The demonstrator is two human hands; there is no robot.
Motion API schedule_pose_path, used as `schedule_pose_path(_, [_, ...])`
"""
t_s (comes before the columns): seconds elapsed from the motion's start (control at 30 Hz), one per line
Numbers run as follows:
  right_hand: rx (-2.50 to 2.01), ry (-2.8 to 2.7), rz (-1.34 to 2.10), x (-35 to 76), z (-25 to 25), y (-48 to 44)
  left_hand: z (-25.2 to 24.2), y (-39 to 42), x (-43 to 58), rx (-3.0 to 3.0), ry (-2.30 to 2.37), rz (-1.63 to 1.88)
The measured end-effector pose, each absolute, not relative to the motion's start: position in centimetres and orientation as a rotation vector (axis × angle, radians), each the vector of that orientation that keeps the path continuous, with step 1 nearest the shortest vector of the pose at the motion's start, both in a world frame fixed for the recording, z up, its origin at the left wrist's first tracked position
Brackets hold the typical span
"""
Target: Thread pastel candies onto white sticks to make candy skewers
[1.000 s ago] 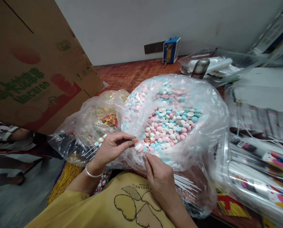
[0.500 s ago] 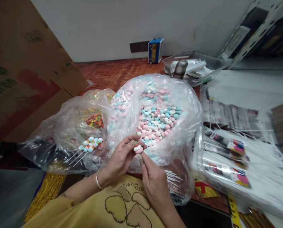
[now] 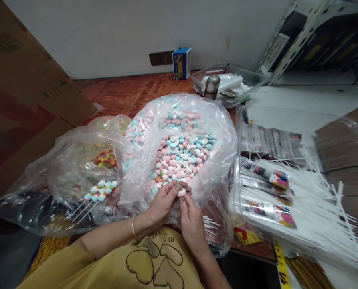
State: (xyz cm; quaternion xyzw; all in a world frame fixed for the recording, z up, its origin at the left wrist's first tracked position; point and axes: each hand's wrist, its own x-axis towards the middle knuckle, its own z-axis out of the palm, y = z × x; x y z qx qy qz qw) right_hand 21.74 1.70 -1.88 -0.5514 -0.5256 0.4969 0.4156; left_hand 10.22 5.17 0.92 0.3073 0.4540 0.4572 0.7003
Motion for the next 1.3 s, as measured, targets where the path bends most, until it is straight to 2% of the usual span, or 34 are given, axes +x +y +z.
schedule_pose_path(0.13, [-1.322, -1.025, 1.575, 22.2, -2.6, 2.4, 0.4, 7.6, 9.3, 0.992, 1.140, 0.960])
schedule_pose_path(0.3, [-1.335, -1.046, 1.495, 23.1, -2.6, 2.9, 1.0, 13.7, 6.1, 1.912, 1.526, 1.101])
schedule_pose_path(0.43, [-1.348, -1.098, 1.466, 23.2, -2.7, 3.2, 1.3, 17.7, 4.6, 2.312, 1.769, 0.811])
schedule_pose_path(0.57, [-1.346, -1.106, 1.434, 23.3, -3.2, 3.2, 1.0, 18.7, 4.7, 2.421, 1.760, 0.613])
schedule_pose_path(0.87, [-1.375, -1.060, 1.424, 24.0, -4.0, 3.4, 0.5, 18.0, 6.2, 2.487, 1.737, 0.728])
schedule_pose_path(1.1, [-1.366, -1.043, 1.405, 24.1, -3.5, 3.4, -1.2, 18.3, 8.9, 2.676, 1.581, 0.541])
schedule_pose_path(1.3, [-1.359, -1.027, 1.403, 24.3, -4.4, 3.3, -1.1, 18.3, 8.8, 2.592, 1.555, 0.568])
